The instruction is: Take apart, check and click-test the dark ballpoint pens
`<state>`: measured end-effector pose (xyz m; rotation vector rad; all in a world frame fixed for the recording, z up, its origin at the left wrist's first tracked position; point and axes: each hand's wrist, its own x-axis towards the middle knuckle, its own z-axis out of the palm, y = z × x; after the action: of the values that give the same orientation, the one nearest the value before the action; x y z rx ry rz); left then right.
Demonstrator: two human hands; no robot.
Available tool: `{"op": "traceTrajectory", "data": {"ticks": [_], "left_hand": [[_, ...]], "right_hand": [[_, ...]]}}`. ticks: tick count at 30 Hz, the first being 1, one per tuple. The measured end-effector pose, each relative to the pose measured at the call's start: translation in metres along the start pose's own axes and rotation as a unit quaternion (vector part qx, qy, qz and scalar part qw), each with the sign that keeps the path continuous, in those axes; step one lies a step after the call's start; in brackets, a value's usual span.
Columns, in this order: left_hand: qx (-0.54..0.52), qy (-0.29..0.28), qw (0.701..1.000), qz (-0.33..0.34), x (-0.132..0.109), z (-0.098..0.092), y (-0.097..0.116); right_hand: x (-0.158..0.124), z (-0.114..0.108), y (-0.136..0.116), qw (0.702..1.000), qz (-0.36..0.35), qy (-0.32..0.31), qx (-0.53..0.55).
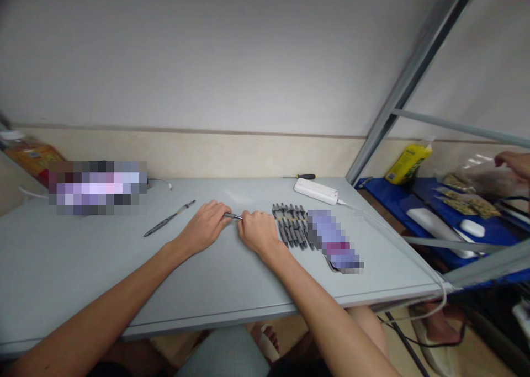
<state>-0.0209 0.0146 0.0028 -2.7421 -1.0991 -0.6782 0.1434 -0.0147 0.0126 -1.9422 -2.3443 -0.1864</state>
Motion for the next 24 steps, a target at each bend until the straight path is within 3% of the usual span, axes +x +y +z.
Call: {"op": "traceTrajectory", "data": {"ticks": [4, 10, 14, 18, 24], "left_hand": [[-0.009, -0.018, 1.0, 0.005, -0.002, 0.003, -0.005], [-0.116, -0.064, 0.989, -0.062, -0.004, 0.008, -0.005], [-0.245, 0.003, 0.965, -0.091, -0.004, 0.008, -0.006], [-0.295, 0.045, 0.948, -0.108, -0.002, 0.006, -0.009], [-0.347, 0.084, 0.917, -0.178, 0.0, 0.007, -0.011]], "right_hand": [[-0.002, -0.002, -0.001, 1.0, -0.028, -0.003, 0.003], [-0.006, 0.003, -0.001, 0.998, -0.047, 0.03, -0.022], [-0.006, 0.008, 0.004, 0.998, -0.027, 0.052, -0.021], [-0.007, 0.011, 0.008, 0.997, -0.006, 0.072, -0.004], [-0.008, 0.015, 0.011, 0.988, -0.061, 0.136, 0.027]]}}
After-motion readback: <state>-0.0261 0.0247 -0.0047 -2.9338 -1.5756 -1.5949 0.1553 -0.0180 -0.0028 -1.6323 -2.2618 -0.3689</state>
